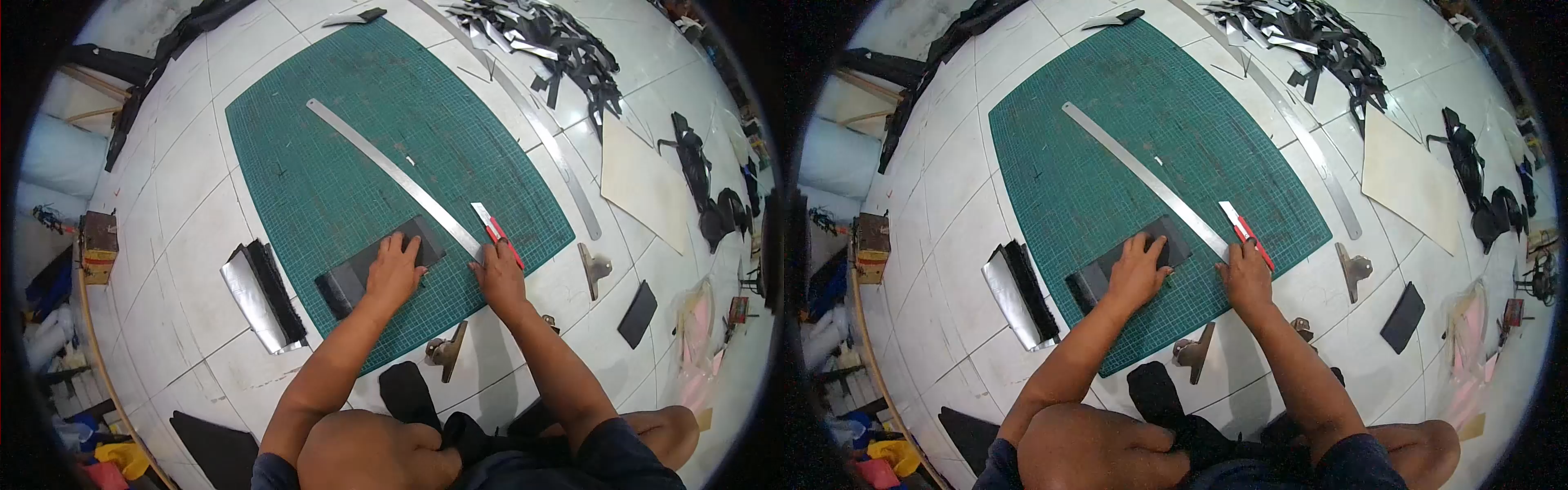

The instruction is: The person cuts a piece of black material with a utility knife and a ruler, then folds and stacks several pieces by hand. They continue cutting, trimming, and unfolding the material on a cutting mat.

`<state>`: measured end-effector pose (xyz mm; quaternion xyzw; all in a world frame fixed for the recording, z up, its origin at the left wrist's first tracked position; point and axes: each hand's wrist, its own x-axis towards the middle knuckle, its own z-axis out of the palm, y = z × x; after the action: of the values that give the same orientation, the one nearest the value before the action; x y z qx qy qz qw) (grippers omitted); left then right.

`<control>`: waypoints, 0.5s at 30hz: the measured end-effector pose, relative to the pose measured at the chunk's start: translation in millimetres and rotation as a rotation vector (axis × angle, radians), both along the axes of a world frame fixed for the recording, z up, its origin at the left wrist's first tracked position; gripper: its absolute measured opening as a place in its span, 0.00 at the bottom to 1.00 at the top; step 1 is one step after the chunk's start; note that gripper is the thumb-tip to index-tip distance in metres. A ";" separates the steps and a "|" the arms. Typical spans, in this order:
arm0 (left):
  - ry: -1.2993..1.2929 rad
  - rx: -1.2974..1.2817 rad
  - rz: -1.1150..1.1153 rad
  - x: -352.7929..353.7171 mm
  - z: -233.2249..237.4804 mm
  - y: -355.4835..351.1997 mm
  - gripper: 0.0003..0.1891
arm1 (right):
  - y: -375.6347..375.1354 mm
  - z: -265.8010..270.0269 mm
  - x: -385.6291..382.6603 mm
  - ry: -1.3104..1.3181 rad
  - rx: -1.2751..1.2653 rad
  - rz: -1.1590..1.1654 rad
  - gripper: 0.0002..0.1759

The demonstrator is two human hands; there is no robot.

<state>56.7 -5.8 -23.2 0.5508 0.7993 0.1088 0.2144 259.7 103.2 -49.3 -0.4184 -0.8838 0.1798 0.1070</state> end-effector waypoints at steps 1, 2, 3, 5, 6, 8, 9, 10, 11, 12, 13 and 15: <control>0.009 -0.005 0.010 0.8 1.0 1.2 0.34 | 0.1 -3.5 2.1 -0.031 0.031 -0.003 0.18; 0.021 -0.012 0.025 0.4 2.7 1.2 0.35 | 0.8 -6.5 2.9 -0.045 -0.025 -0.017 0.18; 0.014 -0.024 0.026 -0.4 4.9 1.4 0.34 | 2.2 -6.4 0.9 -0.057 -0.080 -0.029 0.18; -0.001 -0.044 0.024 -2.3 9.7 2.6 0.33 | 2.4 -7.7 -1.4 -0.048 -0.116 -0.026 0.17; 0.007 -0.038 0.026 -3.4 9.2 2.0 0.32 | 2.3 -8.6 -1.0 -0.030 -0.095 -0.013 0.17; 0.013 -0.020 0.028 -3.4 5.3 2.5 0.31 | 4.3 -10.5 2.1 -0.008 -0.083 0.006 0.16; -0.007 -0.045 0.029 -4.4 7.1 4.1 0.30 | 3.7 -9.1 3.5 -0.004 -0.097 0.014 0.15; -0.027 -0.070 0.029 -7.3 9.2 6.7 0.29 | 2.7 -7.8 4.3 0.002 -0.113 0.020 0.15; -0.046 -0.096 0.027 -9.1 11.0 8.3 0.29 | 1.5 -7.1 4.8 0.069 -0.216 -0.032 0.15; -0.035 -0.093 0.020 -9.4 10.6 8.2 0.29 | 0.1 -6.3 4.7 0.139 -0.319 -0.085 0.14; -0.024 -0.090 0.013 -9.6 9.5 8.0 0.29 | -1.6 -5.9 3.9 0.209 -0.421 -0.137 0.14; -0.012 -0.073 0.022 -10.4 8.2 6.9 0.29 | -14.0 -1.8 2.8 0.390 -0.447 -0.140 0.16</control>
<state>46.3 1.1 -15.0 0.5331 0.8073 0.0852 0.2382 262.5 89.3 -51.1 -0.4492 -0.7541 0.4389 0.1921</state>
